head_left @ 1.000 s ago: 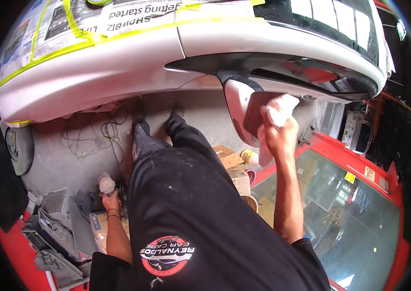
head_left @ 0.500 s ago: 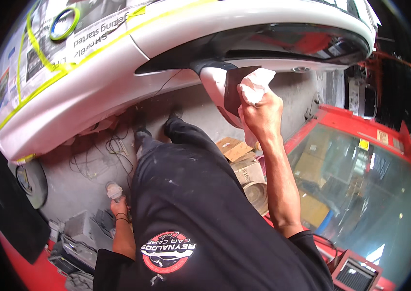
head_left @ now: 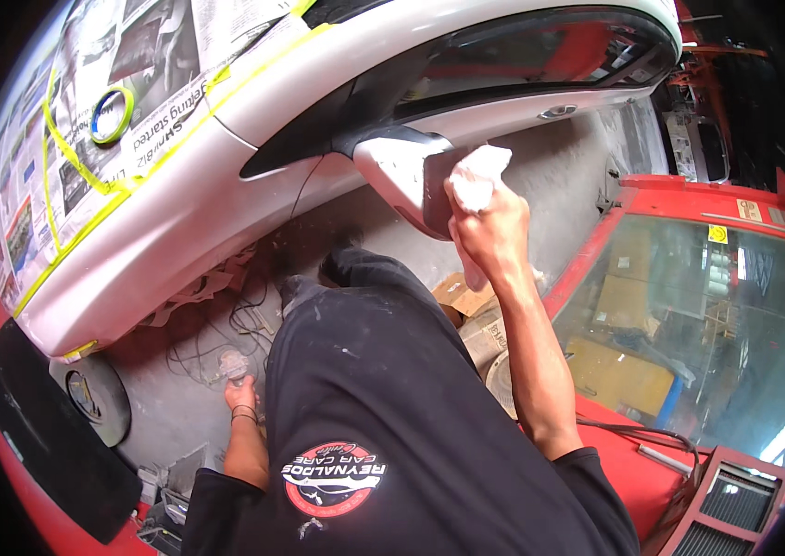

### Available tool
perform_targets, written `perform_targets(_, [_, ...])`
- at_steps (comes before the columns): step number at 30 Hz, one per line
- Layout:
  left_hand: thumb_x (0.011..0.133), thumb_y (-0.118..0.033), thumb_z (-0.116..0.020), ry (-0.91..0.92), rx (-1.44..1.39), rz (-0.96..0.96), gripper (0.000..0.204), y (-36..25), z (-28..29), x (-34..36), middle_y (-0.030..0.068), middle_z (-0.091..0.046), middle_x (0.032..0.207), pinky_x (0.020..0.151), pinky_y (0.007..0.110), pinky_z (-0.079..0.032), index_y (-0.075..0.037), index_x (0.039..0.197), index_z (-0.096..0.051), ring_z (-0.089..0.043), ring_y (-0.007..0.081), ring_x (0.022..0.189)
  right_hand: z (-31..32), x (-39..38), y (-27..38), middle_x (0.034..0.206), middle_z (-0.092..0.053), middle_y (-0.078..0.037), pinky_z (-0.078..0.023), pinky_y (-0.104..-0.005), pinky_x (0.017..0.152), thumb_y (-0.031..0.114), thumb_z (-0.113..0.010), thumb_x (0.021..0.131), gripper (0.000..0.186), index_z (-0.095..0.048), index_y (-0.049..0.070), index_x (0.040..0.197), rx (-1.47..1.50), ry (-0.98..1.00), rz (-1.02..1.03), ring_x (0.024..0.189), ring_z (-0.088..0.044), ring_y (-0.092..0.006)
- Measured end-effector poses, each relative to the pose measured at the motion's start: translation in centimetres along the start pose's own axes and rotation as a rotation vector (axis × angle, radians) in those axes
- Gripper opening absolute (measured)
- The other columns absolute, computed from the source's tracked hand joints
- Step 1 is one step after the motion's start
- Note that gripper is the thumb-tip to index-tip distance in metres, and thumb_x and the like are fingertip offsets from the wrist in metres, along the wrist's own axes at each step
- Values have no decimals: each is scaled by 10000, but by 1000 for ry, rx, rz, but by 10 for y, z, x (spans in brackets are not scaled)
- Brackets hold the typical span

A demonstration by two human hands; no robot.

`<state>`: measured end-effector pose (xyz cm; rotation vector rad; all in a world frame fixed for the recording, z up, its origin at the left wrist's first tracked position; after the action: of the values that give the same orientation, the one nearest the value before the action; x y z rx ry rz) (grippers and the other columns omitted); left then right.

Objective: Apply body filler and use a heat gun to repair damage on a side-view mirror.

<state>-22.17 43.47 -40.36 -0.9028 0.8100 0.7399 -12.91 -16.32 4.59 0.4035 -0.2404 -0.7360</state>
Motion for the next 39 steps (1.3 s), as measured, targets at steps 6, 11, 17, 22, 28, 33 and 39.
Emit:
perform_targets(6, [907, -151, -814, 16, -84, -18, 343, -21, -21, -5, 53, -609, 665, 388, 369, -467, -17, 1151, -614, -573, 187, 443, 3, 23, 30, 934, -791, -230, -629, -459, 811, 172, -778, 947, 195, -800, 69, 1111, -182, -11, 63, 930, -814, -404])
perform_targets(11, [905, -161, -824, -24, 38, -167, 253, 4, -16, -23, 43, -609, 642, 406, 359, -462, -52, 1055, -652, -579, 173, 452, 2, 0, -7, 885, -799, -182, -630, -406, 796, 220, -825, 958, 218, -814, 75, 1120, -15, 6, 87, 884, -827, -349])
perform_targets(17, [908, -150, -819, 14, -15, -39, 272, 1, -22, -32, 45, -604, 653, 398, 362, -465, -67, 1105, -650, -570, 180, 439, 3, 19, 31, 940, -812, -186, -625, -417, 850, 175, -809, 925, 232, -821, 78, 1136, -200, -37, 111, 947, -823, -375])
perform_targets(22, [913, -157, -827, -25, -121, 25, 304, 24, -19, -38, 43, -592, 666, 392, 357, -466, -61, 1126, -632, -572, 179, 441, 12, 49, 35, 949, -814, -192, -626, -469, 866, 173, -828, 852, 247, -801, 73, 1077, -103, 122, 29, 918, -810, -402])
perform_targets(28, [950, -189, -837, -107, -449, 49, 281, 39, -45, -70, 34, -599, 697, 412, 353, -479, -72, 1093, -625, -588, 172, 480, 69, 57, -15, 812, -791, -141, -612, -404, 752, 302, -825, 959, 321, -789, -8, 1029, 146, 298, -188, 747, -774, -223])
perform_targets(33, [970, -212, -833, -179, -613, 63, 265, 48, -104, -128, 25, -597, 704, 426, 352, -485, -81, 1059, -621, -591, 168, 493, 20, 45, 9, 1032, -804, -257, -586, -572, 961, 280, -751, 980, 285, -807, 46, 1133, -164, 326, 284, 1024, -759, -498])
perform_targets(39, [968, -213, -853, -429, -726, 25, 275, 92, -205, -238, 20, -620, 671, 453, 333, -499, -90, 837, -645, -605, 148, 507, 46, 63, -18, 940, -791, -285, -606, -497, 855, 242, -789, 963, 300, -801, -30, 1090, -198, 412, 510, 937, -808, -435])
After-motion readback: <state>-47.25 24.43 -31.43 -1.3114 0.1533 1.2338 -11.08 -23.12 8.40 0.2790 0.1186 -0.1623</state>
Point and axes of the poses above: each hand's wrist, its own x-axis towards the middle knuckle, its own z-axis out of the back of the hand, y = z × x, the point moved 3 cm from there along x, towards the middle knuckle
